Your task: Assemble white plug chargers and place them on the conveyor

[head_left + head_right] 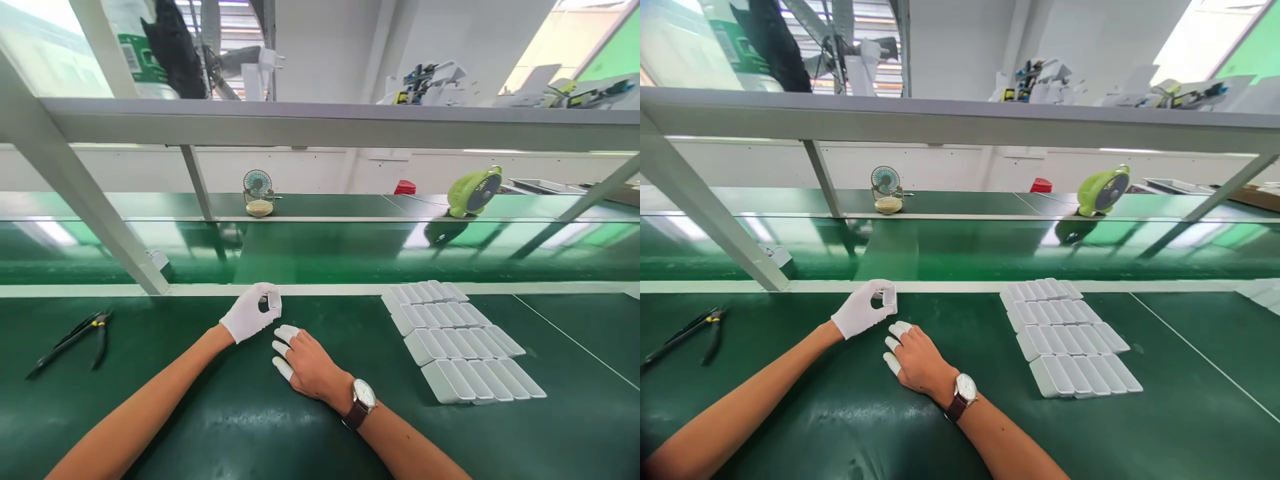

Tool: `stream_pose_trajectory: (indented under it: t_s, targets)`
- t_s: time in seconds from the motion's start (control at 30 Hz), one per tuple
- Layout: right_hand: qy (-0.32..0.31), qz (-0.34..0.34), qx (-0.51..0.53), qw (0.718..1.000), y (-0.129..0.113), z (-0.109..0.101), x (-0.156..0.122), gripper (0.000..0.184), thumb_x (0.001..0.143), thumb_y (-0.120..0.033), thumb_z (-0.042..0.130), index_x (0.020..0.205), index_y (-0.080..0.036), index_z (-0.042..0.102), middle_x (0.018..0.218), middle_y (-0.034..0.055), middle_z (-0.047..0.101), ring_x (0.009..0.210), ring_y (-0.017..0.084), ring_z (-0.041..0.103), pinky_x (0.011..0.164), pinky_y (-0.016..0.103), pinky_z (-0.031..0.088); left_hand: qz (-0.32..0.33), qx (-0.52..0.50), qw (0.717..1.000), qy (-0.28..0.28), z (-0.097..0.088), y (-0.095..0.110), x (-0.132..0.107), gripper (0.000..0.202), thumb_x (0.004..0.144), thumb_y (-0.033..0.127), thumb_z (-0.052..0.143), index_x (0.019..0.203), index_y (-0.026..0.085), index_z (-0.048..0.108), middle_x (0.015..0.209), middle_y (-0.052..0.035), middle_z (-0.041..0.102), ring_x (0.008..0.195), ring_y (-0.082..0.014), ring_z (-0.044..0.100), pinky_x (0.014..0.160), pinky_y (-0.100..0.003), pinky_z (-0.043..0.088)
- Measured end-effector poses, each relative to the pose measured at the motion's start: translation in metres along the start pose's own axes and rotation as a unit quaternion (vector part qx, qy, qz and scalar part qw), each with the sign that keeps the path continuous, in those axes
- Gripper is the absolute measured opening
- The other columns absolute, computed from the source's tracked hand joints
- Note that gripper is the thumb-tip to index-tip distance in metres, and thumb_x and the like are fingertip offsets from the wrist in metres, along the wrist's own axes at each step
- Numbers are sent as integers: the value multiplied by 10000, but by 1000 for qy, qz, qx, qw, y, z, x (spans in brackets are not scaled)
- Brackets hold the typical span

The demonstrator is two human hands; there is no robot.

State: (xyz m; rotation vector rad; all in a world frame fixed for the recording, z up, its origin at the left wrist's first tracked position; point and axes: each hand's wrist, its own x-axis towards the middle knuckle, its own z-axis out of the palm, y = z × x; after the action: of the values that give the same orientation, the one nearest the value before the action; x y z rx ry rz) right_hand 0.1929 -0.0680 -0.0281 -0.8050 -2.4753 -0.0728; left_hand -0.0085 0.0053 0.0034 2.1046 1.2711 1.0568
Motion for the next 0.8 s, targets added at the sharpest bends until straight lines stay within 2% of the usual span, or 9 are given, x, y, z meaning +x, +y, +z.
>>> stream_pose_trajectory:
  t_s: [0.1, 0.23, 0.33, 0.43, 0.63, 0.8]
  targets:
    - [-5, -1, -22, 1000, -2, 0, 2, 231, 962, -223, 557, 1137, -107, 654, 1200, 171, 672, 1147, 291, 610, 968, 435, 533, -49, -24, 999, 3, 0, -3, -11, 658, 704, 199, 721, 1330, 207, 519, 1180, -69, 663, 1042, -214, 665, 934, -395, 566]
    - [-43, -16, -65, 997, -6, -6, 8, 204, 952, -199, 556, 1087, -117, 685, 1170, 166, 693, 1073, 275, 653, 940, 413, 555, -120, -71, 990, 1, 10, 0, -9, 880, 648, 279, 812, 1437, 188, 431, 1259, -108, 633, 1101, -246, 649, 966, -397, 546]
    - [-63, -37, -85, 994, -7, -11, 12, 198, 945, -192, 554, 1062, -131, 701, 1156, 164, 703, 1043, 276, 673, 910, 406, 569, -179, -79, 981, -11, 14, 3, -6, 747, 655, 391, 827, 1321, 184, 559, 1188, -94, 674, 1062, -256, 665, 942, -381, 550]
    - [-49, -52, -88, 994, -5, -10, 15, 193, 933, -154, 553, 1050, -130, 705, 1124, 166, 712, 1031, 283, 685, 904, 417, 576, -197, -88, 976, -32, 14, 2, -6, 622, 678, 432, 803, 1224, 190, 628, 1091, -61, 709, 1012, -244, 683, 901, -353, 561]
    - [-1, -56, -68, 996, -1, -2, 12, 195, 951, -158, 557, 1092, -137, 690, 1147, 170, 704, 1085, 280, 679, 960, 434, 572, -207, -89, 974, -37, 14, -1, -10, 655, 676, 398, 788, 1270, 186, 611, 1073, -52, 712, 992, -233, 686, 879, -326, 564]
    - [-5, -59, -35, 998, -5, -4, 10, 274, 972, -180, 549, 1221, -113, 644, 1213, 164, 693, 1215, 277, 624, 1051, 442, 538, -205, -81, 974, -43, 16, 0, -10, 684, 680, 399, 777, 1304, 192, 586, 1145, -74, 688, 1009, -241, 673, 929, -364, 548]
